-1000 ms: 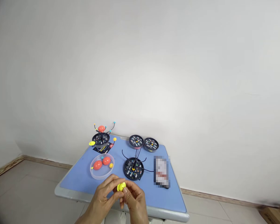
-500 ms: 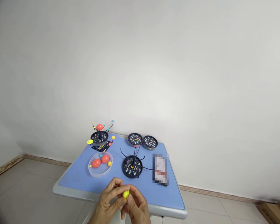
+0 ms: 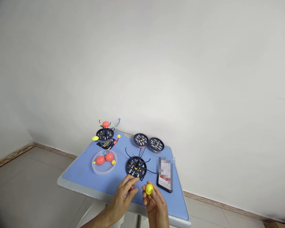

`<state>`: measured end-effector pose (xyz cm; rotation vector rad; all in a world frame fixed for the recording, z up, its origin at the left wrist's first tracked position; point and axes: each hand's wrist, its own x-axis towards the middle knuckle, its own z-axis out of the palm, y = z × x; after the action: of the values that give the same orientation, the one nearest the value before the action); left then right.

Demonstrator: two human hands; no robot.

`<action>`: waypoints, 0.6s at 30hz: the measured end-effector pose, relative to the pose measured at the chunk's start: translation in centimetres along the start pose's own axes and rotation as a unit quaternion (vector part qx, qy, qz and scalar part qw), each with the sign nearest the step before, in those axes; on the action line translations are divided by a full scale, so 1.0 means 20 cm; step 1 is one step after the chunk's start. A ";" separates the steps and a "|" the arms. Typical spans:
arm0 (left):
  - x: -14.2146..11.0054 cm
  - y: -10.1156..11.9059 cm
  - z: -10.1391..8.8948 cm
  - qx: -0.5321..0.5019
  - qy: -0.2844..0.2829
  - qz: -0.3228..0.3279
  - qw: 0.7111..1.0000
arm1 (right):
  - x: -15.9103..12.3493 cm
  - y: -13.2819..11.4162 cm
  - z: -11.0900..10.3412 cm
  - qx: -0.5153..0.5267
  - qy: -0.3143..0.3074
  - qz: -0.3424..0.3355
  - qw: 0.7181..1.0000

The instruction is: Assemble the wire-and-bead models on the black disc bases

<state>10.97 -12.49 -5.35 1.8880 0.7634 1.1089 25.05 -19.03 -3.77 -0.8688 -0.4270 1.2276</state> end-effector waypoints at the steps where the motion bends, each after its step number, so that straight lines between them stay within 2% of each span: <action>1: 0.01 -0.01 0.02 0.015 0.000 0.002 1.000 | 0.01 -0.01 -0.02 -0.007 0.004 0.001 1.000; 7: 0.07 -0.08 0.11 0.095 0.018 0.003 0.995 | 0.08 -0.05 -0.08 -0.057 0.024 0.003 0.998; 12: 0.09 -0.16 0.17 0.111 0.060 0.055 0.991 | 0.12 -0.08 -0.08 -0.089 0.032 0.004 0.996; 18: 0.12 -0.15 0.18 0.107 0.046 0.069 0.991 | 0.16 -0.10 -0.06 -0.116 0.016 0.009 0.993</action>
<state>14.89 -10.28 -7.95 2.1068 0.8416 1.2493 28.18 -16.65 -3.50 -1.0909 -0.5441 1.1939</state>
